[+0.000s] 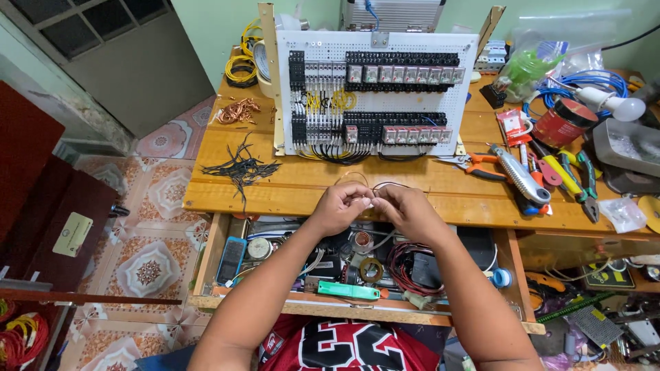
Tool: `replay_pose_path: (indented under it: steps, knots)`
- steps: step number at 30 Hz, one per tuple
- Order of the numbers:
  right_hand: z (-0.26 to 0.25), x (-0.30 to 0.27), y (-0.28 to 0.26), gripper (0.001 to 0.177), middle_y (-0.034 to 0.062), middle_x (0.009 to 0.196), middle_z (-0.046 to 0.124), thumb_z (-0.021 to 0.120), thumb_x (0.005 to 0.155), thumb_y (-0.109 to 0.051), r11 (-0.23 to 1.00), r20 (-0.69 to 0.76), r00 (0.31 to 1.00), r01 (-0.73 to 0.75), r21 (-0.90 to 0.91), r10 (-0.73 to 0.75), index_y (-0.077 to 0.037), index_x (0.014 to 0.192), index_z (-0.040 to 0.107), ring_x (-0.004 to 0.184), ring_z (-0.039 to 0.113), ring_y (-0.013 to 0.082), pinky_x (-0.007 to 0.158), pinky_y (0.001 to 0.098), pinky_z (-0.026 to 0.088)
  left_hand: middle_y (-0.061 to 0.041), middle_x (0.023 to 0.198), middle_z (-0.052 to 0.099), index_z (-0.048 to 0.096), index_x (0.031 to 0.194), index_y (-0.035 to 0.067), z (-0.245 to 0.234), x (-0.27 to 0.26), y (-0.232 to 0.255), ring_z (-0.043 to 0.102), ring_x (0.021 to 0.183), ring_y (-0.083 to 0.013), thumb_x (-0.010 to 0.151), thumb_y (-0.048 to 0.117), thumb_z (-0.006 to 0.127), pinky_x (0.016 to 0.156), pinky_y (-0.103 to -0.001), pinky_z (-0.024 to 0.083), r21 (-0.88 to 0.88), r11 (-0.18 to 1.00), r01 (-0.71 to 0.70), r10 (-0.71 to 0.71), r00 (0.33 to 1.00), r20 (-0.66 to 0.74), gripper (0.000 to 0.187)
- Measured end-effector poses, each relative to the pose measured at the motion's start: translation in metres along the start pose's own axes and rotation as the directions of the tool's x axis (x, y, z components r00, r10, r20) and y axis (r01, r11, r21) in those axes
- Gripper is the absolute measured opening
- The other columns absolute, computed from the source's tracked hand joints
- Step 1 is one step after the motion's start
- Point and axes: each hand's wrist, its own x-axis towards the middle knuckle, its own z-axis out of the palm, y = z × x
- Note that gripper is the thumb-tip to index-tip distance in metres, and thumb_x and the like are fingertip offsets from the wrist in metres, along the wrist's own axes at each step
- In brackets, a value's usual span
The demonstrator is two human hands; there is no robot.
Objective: Stripping insulation from electrical wires and twisting the copper strands.
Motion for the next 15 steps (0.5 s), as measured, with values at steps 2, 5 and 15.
replay_pose_path:
  steps: [2,5,15]
  knots:
    - [-0.004,-0.002,-0.003,0.017,0.0167,0.07,0.073,0.063,0.099,-0.021,0.999,0.018,0.999,0.029,-0.033,-0.029,-0.007,0.096,0.072,0.071,0.072,0.0364,0.07,0.0437,0.055,0.002,0.058,0.057,0.078,0.099,0.009,0.001,-0.001,0.001,0.045,0.062,-0.0007,0.091,0.01,0.069,0.054,-0.017,0.039,0.031,0.999,-0.011,0.011,1.0,0.009,0.012]
    - [-0.002,-0.001,0.006,0.02,0.0175,0.068,0.071,0.06,0.099,-0.021,0.995,0.055,0.997,0.056,-0.078,-0.051,-0.006,0.09,0.07,0.071,0.07,0.0383,0.07,0.0446,0.055,0.002,0.055,0.052,0.078,0.099,0.008,0.002,-0.002,-0.014,0.044,0.06,-0.0035,0.089,0.012,0.073,0.053,-0.019,0.039,0.088,0.995,-0.043,0.041,0.999,0.02,0.012]
    - [0.006,0.0,0.017,0.032,0.0037,0.05,0.049,0.069,0.093,-0.024,0.948,-0.144,0.948,0.3,0.109,-0.284,-0.015,0.064,0.062,0.049,0.05,0.0207,0.051,0.032,0.044,0.011,0.048,0.037,0.079,0.085,0.01,0.011,-0.005,-0.002,0.037,0.055,0.0014,0.08,0.012,0.087,0.051,-0.015,0.026,-0.095,0.995,0.041,-0.042,0.999,-0.005,0.01]
